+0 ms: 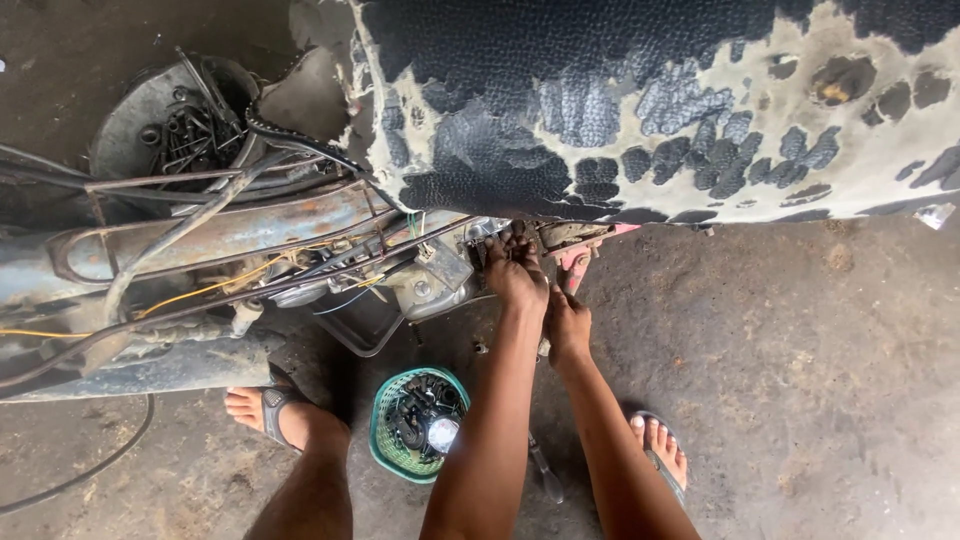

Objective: The person is working on the engine area of a motorcycle, using a wrench to tighten or loosen bolts. They also use their hands to adjust wires and components within the engine bay. A green basket containing small parts is visible on the floor nearby.

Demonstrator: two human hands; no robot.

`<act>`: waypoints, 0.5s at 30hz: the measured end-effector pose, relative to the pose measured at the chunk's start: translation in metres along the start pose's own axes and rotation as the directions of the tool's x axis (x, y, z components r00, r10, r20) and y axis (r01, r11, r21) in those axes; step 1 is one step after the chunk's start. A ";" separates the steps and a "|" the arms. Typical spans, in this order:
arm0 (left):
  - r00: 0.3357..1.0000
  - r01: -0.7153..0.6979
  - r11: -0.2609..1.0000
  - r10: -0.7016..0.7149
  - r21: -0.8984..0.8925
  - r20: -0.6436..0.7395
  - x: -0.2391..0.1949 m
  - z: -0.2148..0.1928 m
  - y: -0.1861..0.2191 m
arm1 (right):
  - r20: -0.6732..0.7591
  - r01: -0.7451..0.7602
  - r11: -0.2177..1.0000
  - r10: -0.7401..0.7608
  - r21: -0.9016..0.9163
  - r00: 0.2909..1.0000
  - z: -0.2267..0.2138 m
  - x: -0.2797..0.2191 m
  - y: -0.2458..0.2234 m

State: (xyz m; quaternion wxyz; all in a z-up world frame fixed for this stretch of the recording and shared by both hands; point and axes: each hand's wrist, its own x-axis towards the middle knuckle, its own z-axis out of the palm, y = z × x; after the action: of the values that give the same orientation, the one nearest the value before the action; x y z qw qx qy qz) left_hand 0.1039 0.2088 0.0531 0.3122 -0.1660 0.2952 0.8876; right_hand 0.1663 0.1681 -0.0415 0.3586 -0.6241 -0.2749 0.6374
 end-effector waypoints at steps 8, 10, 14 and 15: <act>0.946 0.323 0.907 -0.315 -0.272 0.072 0.029 -0.009 0.006 | -0.133 -0.154 0.982 0.168 0.113 0.977 0.043 -0.087 -0.123; 0.931 0.365 0.891 -0.357 -0.271 0.079 0.028 -0.008 0.007 | -0.134 -0.196 0.977 0.206 0.081 0.969 0.048 -0.088 -0.139; 0.974 0.219 0.958 -0.225 -0.184 -0.013 0.020 -0.005 0.006 | -0.174 -0.239 0.971 0.234 -0.007 0.957 0.052 -0.069 -0.131; 0.978 0.199 0.967 -0.207 -0.161 -0.037 0.019 -0.004 0.007 | -0.199 -0.240 0.971 0.235 0.000 0.951 0.053 -0.065 -0.128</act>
State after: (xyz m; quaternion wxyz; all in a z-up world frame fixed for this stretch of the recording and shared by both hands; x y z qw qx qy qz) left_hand 0.0857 0.2111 0.0436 0.3793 -0.2431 0.2145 0.8666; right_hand 0.1263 0.1971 0.1026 0.2973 -0.7171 -0.1686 0.6075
